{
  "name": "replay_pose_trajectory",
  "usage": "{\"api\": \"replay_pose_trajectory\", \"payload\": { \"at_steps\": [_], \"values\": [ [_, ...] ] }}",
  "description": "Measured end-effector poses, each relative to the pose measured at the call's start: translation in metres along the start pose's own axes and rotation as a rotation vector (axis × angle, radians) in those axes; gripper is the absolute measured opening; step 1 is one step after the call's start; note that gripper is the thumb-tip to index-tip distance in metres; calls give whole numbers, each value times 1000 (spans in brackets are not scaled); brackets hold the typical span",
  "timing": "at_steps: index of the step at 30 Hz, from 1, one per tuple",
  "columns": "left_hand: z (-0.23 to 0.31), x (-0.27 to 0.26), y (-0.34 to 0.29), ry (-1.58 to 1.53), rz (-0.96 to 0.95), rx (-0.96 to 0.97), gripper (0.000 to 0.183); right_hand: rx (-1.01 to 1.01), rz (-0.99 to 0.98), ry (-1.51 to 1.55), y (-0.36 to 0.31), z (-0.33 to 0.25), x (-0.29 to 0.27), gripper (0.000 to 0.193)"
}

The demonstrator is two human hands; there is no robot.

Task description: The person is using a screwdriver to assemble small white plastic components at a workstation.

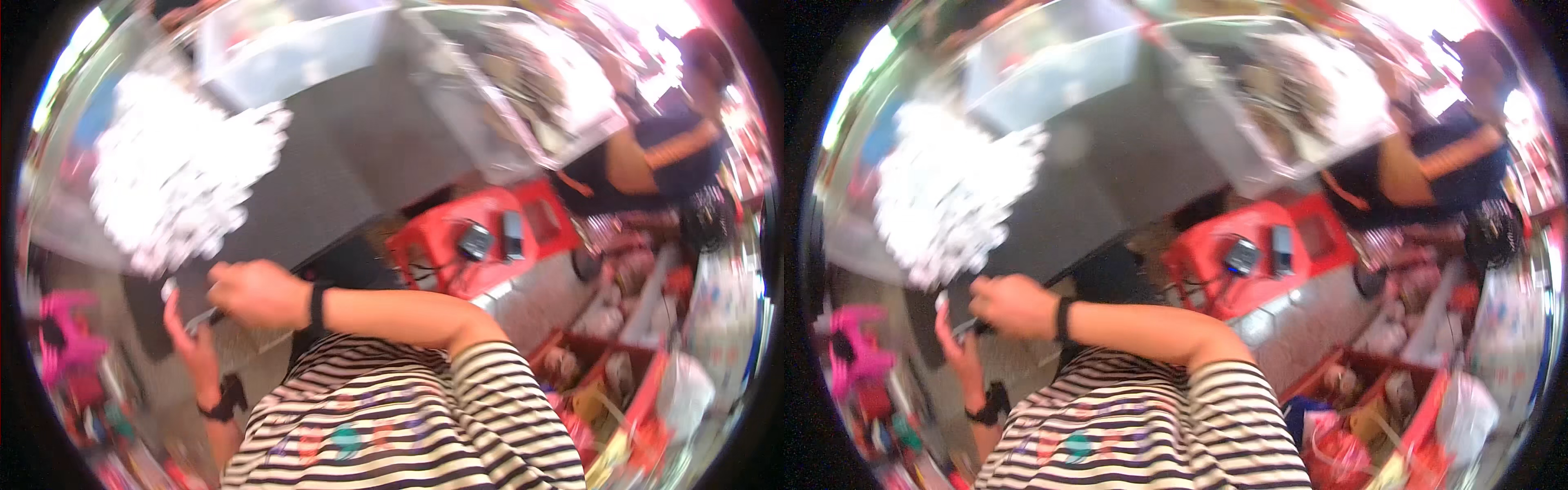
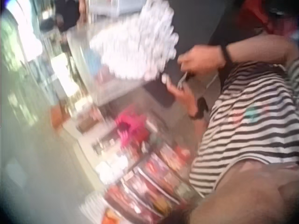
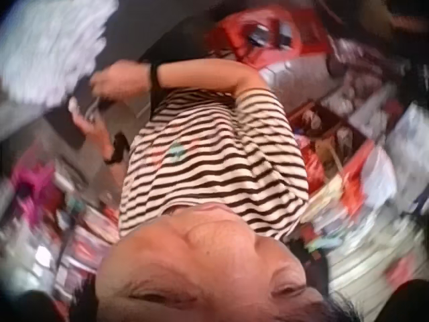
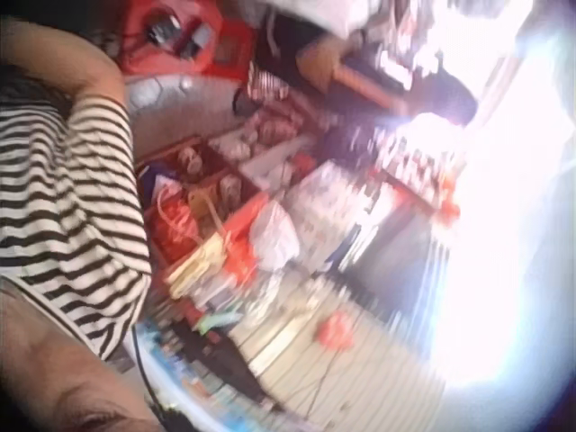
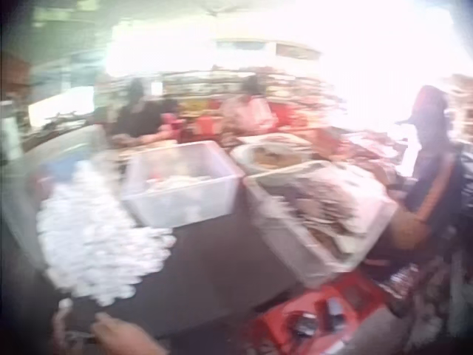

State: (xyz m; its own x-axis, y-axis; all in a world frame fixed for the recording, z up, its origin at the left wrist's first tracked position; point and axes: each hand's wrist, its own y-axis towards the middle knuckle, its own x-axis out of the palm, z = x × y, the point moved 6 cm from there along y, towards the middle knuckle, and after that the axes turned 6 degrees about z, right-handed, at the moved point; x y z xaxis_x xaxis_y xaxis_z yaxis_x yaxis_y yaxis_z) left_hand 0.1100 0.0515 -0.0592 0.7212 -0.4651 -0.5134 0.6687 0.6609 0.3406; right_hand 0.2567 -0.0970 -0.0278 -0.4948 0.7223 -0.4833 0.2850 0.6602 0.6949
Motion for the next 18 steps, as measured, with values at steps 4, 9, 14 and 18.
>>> {"api": "replay_pose_trajectory", "payload": {
  "at_steps": [4,9,14,18],
  "values": [
    [25,11,-3,-52,17,8,70,119,27,73,2,11,-7,23],
    [10,-1,1,-536,14,-152,69,301,9,156,9,23,-11,24],
    [0,-14,6,-443,74,-190,43,381,18,196,13,27,-11,15],
    [5,-35,11,-44,220,-18,25,452,11,249,16,32,-15,6]
  ]
}}
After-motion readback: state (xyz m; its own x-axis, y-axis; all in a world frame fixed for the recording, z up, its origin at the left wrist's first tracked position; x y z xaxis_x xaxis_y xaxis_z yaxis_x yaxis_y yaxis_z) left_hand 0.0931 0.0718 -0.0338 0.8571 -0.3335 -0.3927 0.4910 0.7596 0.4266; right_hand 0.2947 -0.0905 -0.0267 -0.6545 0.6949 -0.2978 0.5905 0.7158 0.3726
